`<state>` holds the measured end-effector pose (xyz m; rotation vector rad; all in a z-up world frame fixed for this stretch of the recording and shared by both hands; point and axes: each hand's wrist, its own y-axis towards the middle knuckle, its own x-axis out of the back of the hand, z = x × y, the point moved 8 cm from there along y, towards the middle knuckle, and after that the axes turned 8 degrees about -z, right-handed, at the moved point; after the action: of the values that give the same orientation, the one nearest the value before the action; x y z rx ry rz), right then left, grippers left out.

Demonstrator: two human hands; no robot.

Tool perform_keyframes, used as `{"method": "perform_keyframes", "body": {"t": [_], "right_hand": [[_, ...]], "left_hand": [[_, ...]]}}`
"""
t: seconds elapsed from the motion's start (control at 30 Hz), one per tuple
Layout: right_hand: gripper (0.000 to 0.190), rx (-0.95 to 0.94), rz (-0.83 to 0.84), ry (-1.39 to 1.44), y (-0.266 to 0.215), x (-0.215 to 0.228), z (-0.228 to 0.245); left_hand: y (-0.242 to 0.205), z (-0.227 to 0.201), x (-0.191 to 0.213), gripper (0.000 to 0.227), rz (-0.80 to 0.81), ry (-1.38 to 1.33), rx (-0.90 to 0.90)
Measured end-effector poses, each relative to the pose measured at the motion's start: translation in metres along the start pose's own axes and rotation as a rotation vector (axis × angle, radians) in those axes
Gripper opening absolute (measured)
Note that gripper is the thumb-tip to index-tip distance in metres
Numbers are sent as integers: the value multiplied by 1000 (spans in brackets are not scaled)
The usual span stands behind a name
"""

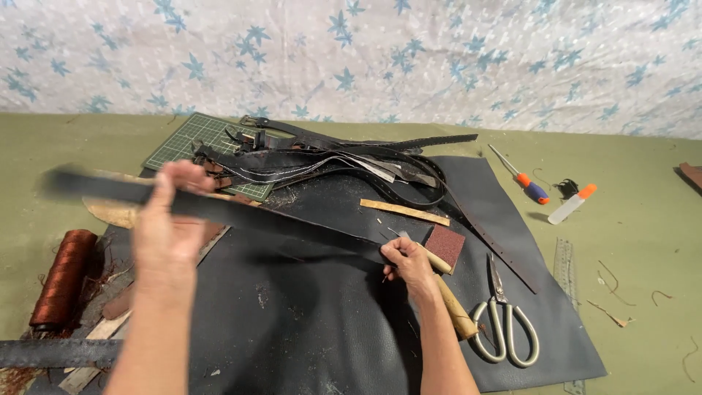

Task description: Hand-stitching a black leather strap using a needle and thread at a sewing station.

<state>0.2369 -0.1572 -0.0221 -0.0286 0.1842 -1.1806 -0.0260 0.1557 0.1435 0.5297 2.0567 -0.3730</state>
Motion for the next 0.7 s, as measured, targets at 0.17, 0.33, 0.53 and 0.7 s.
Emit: {"method": "perform_keyframes", "body": {"t": [0.17, 0.33, 0.53, 0.7], "right_hand": [[19, -106, -51, -71, -3, 19, 14], [13, -83, -119, -95, 1, 34, 16], [12, -112, -87, -134, -4, 30, 19], [22, 45, -121, 4, 12, 35, 5]], "left_hand": [[-25, -63, 3, 8, -497, 94, -29], [-32, -61, 24, 15, -539, 590, 76], [20, -48, 84, 103, -406, 2389, -253], [1, 67, 23, 62, 12, 2160, -634]]}}
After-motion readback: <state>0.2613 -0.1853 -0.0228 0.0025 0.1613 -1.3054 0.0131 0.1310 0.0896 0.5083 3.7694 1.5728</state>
